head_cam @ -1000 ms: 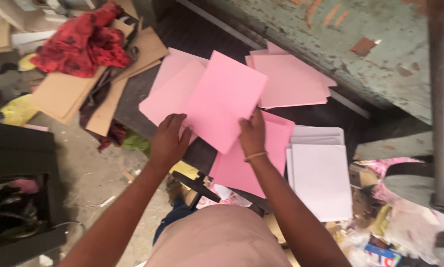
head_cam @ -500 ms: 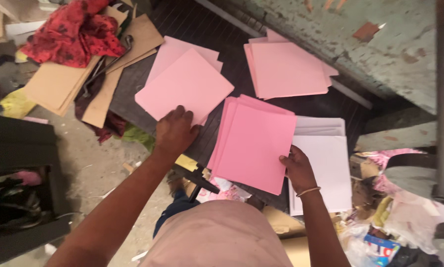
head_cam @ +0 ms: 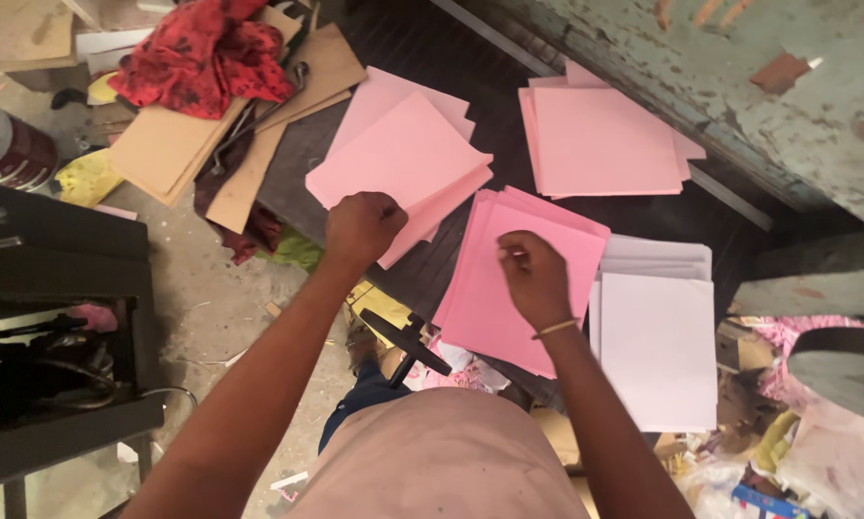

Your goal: The person wipes the rollers and frame of a printing machine with a red cloth, then moves to a table to sort and stack pink and white paper sheets by hand into separate piles.

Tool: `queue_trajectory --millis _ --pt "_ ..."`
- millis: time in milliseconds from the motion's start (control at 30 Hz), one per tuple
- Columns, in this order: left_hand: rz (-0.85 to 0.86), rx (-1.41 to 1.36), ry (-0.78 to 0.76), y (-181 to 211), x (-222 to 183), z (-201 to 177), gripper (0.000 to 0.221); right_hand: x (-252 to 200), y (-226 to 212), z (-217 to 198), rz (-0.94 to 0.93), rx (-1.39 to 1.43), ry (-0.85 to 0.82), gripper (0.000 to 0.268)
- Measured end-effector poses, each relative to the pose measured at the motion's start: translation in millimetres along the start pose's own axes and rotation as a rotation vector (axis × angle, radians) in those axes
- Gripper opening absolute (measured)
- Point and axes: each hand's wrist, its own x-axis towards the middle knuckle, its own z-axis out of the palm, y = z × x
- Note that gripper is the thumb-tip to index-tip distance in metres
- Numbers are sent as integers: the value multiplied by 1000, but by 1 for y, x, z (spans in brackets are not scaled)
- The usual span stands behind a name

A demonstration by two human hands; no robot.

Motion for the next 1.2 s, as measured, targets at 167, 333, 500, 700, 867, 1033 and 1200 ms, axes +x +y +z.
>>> queue_trajectory --millis 167,333,500,700,867,1033,1200 --pt "78 -46 97 -1 -7 3 22 21 8 43 83 135 -141 22" --pt "174 11 193 7 -20 9 17 53 14 72 355 434 -253 36" --pt "228 42 164 12 -30 11 13 65 2 91 499 693 -351 24" --pt "224 47 66 25 -38 -3 33 45 -47 86 636 479 -96 55" --pt "151 -437 242 63 -62 -72 65 12 -104 -3 36 741 243 36" --pt "654 -912 145 90 -113 -162 74 7 -176 -138 -578 631 279 19" --pt "719 -711 88 114 -131 -200 70 40 -226 -145 -541 591 217 18"
